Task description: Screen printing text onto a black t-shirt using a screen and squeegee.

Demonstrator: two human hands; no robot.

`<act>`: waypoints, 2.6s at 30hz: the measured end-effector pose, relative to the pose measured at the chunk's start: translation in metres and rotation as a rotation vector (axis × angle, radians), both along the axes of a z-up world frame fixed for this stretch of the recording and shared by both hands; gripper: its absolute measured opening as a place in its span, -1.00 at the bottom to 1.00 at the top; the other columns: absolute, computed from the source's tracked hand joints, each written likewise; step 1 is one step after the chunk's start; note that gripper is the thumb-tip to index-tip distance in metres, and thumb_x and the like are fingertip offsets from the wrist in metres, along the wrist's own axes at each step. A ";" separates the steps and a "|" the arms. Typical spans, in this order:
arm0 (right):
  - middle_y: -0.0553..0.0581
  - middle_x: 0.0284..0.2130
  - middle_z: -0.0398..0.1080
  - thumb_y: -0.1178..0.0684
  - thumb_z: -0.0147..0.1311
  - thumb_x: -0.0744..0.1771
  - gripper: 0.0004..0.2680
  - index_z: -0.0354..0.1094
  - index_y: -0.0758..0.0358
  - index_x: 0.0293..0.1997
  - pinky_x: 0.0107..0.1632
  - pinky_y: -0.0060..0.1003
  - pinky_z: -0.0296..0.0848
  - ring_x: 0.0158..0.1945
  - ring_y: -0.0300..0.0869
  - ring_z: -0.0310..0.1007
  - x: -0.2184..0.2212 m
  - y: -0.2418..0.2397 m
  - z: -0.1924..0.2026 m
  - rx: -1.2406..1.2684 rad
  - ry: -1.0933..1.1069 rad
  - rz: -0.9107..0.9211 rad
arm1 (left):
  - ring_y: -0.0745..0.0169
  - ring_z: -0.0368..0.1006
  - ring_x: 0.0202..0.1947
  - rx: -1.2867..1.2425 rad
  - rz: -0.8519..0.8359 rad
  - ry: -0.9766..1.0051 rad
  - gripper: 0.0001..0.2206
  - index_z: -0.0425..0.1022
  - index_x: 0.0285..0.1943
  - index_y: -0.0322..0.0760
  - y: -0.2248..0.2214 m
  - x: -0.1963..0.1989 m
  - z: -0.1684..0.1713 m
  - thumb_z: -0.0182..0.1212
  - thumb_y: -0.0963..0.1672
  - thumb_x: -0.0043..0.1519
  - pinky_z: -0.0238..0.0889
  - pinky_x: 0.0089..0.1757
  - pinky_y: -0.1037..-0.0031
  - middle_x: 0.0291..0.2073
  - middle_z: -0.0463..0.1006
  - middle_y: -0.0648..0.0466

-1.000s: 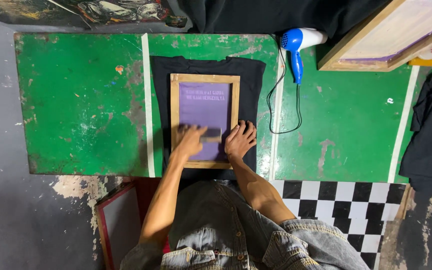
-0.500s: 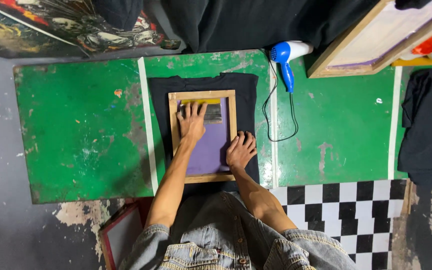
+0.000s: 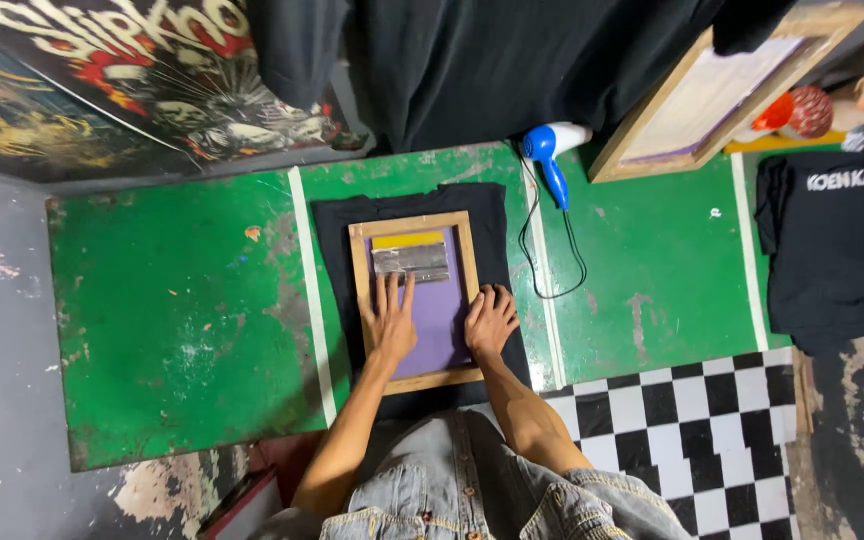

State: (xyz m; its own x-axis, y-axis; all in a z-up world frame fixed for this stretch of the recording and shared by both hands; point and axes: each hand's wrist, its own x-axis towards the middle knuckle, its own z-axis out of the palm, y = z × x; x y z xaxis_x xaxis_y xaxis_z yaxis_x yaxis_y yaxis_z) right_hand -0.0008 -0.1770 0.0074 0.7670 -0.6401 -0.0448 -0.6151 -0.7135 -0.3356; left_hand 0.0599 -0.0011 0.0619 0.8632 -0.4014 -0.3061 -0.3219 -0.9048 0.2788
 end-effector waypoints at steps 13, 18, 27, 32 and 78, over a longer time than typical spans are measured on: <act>0.01 0.26 0.12 -0.21 -0.41 0.48 -0.74 0.12 -0.19 0.29 0.30 0.12 0.16 0.38 0.03 0.03 -0.012 -0.008 0.009 0.039 0.008 0.078 | -0.24 -0.18 0.52 -0.104 -0.275 -0.084 -0.52 0.51 0.11 -0.33 0.094 -0.106 -0.027 0.02 0.12 0.33 -0.09 0.22 -0.33 0.23 0.35 -0.20; 0.22 0.21 0.19 -0.31 -0.30 0.43 -0.54 -0.18 -0.11 0.53 0.36 0.19 0.16 0.40 0.17 0.07 -0.065 -0.020 0.046 0.250 0.091 0.306 | -0.04 0.03 0.42 -0.121 -0.455 -0.020 -0.51 0.46 0.16 -0.20 0.100 -0.106 -0.081 0.02 0.16 0.30 -0.13 0.25 -0.25 0.13 0.37 -0.02; 0.18 0.49 -0.19 -0.42 0.23 0.20 -0.32 -0.09 -0.47 0.47 0.40 0.28 0.09 0.53 0.36 -0.31 -0.148 -0.006 0.041 0.237 0.441 0.556 | 0.02 0.12 0.20 -0.061 -0.323 0.117 -0.63 0.25 0.26 -0.14 0.085 -0.116 -0.106 0.08 -0.03 0.29 0.16 0.04 -0.18 0.10 0.24 0.02; 0.12 0.42 -0.12 -0.24 0.06 0.34 -0.66 0.08 -0.48 0.25 0.30 0.32 0.21 0.50 0.37 -0.19 -0.142 -0.010 0.002 0.172 0.418 0.512 | 0.04 0.12 0.18 -0.057 -0.293 0.093 -0.65 0.28 0.20 -0.08 0.084 -0.115 -0.122 0.08 -0.01 0.26 0.21 0.01 -0.16 0.09 0.26 0.09; 0.08 -0.28 0.52 0.08 0.11 0.32 -0.81 0.36 0.15 0.03 0.00 -0.20 0.45 -0.08 -0.11 0.43 -0.100 -0.040 0.144 0.576 0.257 0.707 | -0.02 0.49 -0.13 -0.348 0.017 -0.035 -0.70 0.61 -0.08 -0.11 0.081 -0.114 0.028 0.29 -0.20 -0.01 0.28 -0.10 0.21 -0.22 0.58 0.13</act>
